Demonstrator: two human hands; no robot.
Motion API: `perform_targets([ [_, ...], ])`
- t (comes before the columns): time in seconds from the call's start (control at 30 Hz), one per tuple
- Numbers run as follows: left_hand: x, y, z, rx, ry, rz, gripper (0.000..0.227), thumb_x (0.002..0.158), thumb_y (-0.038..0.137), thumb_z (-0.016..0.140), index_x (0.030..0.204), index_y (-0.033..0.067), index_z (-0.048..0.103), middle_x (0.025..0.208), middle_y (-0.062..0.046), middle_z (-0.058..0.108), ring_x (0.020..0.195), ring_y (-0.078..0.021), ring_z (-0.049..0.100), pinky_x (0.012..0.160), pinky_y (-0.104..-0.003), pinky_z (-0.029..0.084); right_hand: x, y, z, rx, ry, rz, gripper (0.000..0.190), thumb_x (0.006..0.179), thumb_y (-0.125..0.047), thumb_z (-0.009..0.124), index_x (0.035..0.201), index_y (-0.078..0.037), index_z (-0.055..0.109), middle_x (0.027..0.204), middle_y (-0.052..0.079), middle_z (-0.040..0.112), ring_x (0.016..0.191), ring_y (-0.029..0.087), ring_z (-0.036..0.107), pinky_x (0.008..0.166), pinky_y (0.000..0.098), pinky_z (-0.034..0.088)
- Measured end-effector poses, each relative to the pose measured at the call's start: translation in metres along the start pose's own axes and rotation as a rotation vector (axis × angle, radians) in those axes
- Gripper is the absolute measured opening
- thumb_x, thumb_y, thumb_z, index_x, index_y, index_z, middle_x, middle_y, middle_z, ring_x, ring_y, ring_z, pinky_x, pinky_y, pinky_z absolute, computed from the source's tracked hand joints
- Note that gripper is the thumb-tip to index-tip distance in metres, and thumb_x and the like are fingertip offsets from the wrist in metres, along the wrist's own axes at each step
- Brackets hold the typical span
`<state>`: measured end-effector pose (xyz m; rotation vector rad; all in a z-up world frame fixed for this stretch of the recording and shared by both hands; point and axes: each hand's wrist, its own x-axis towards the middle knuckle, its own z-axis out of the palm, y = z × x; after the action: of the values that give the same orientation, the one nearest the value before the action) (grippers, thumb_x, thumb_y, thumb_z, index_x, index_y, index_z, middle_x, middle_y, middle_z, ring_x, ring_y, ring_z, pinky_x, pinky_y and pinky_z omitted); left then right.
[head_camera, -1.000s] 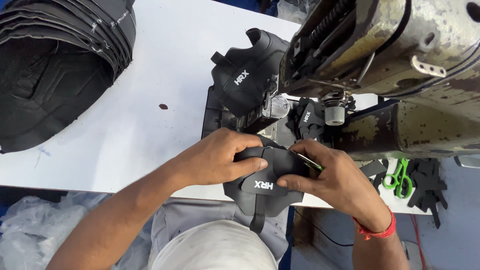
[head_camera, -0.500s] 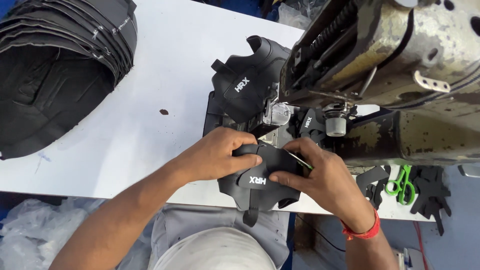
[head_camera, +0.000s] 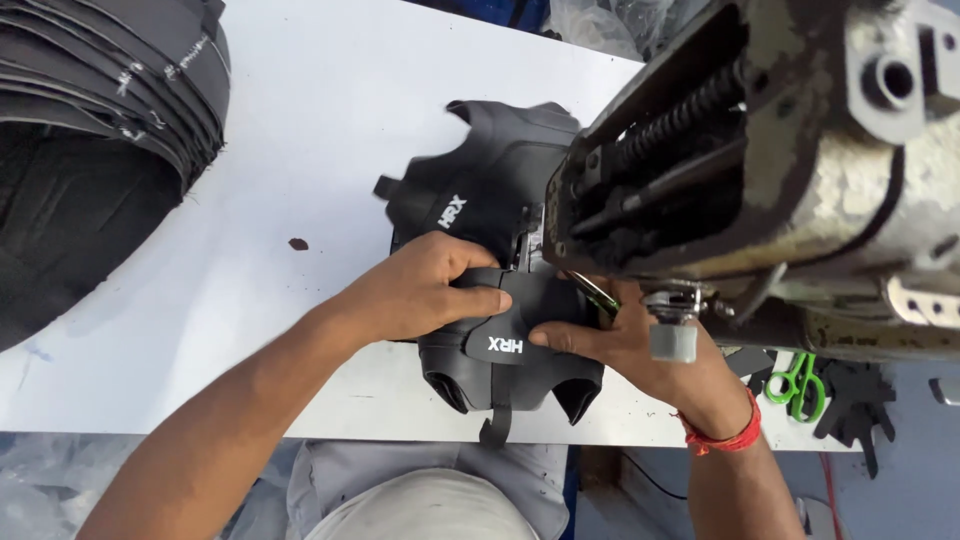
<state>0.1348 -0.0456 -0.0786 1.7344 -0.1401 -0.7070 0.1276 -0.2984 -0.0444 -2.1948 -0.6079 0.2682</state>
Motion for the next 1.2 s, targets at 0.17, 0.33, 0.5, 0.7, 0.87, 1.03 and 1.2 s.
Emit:
perform_targets([
  [0.17,0.011,-0.006,-0.006,-0.015,-0.002,0.012,0.027,0.084,0.027,0.075,0.091,0.0016,0.078,0.067,0.0,0.07,0.059,-0.0074,0.058,0.057,-0.03,0.046,0.03,-0.029,-0.011,-0.085,-0.139,0.318,0.06,0.071,-0.033,0.09,0.122,-0.007,0.072,0.102,0.004,0.076,0.086,0.015,0.065,0.076,0.0314,0.056],
  [0.33,0.012,0.008,-0.012,0.038,0.012,-0.02,0.027,0.083,0.027,0.074,0.095,0.0037,0.079,0.066,-0.002,0.069,0.06,-0.0086,0.058,0.059,-0.03,0.047,0.031,-0.015,-0.007,-0.085,-0.155,0.369,0.056,0.072,-0.037,0.088,0.118,-0.008,0.075,0.092,0.002,0.076,0.076,0.013,0.062,0.067,0.0307,0.053],
  [0.5,0.012,0.012,-0.013,0.055,0.006,-0.032,0.028,0.083,0.027,0.073,0.098,0.0051,0.079,0.068,-0.002,0.071,0.061,-0.0089,0.061,0.061,-0.03,0.049,0.038,-0.03,-0.008,-0.052,-0.162,0.631,0.058,0.067,-0.04,0.089,0.118,-0.014,0.077,0.073,0.004,0.07,0.054,0.013,0.05,0.048,0.0334,0.045],
  [0.7,0.014,0.013,-0.011,0.036,-0.005,-0.024,0.029,0.083,0.027,0.073,0.101,0.0049,0.079,0.075,-0.003,0.076,0.068,-0.0091,0.066,0.067,-0.029,0.052,0.026,-0.004,-0.008,0.003,-0.147,0.475,0.055,0.076,-0.032,0.088,0.125,-0.011,0.075,0.097,0.004,0.075,0.079,0.014,0.059,0.067,0.0325,0.05],
  [0.87,0.013,0.019,-0.011,0.08,-0.008,-0.076,0.032,0.083,0.029,0.073,0.105,0.0061,0.078,0.079,-0.003,0.077,0.071,-0.0091,0.067,0.069,-0.029,0.053,0.021,-0.004,-0.01,0.244,-0.081,0.256,0.049,0.076,-0.027,0.088,0.117,-0.004,0.075,0.113,0.004,0.078,0.102,0.012,0.069,0.087,0.0297,0.058],
  [1.03,0.017,0.012,-0.016,0.066,-0.04,0.001,0.033,0.084,0.028,0.074,0.106,0.0036,0.077,0.082,-0.003,0.078,0.075,-0.0079,0.068,0.072,-0.028,0.054,0.029,-0.013,-0.013,0.147,-0.098,0.311,0.049,0.073,-0.028,0.089,0.114,-0.005,0.076,0.108,0.003,0.079,0.096,0.012,0.069,0.082,0.0301,0.057],
  [1.2,0.02,0.022,-0.022,0.077,-0.063,0.015,0.032,0.083,0.026,0.073,0.106,0.0038,0.076,0.083,-0.002,0.078,0.075,-0.0078,0.068,0.072,-0.028,0.054,0.032,-0.018,-0.016,0.047,-0.089,0.352,0.045,0.071,-0.031,0.089,0.11,-0.009,0.08,0.1,0.001,0.082,0.087,0.012,0.072,0.078,0.0298,0.057],
])
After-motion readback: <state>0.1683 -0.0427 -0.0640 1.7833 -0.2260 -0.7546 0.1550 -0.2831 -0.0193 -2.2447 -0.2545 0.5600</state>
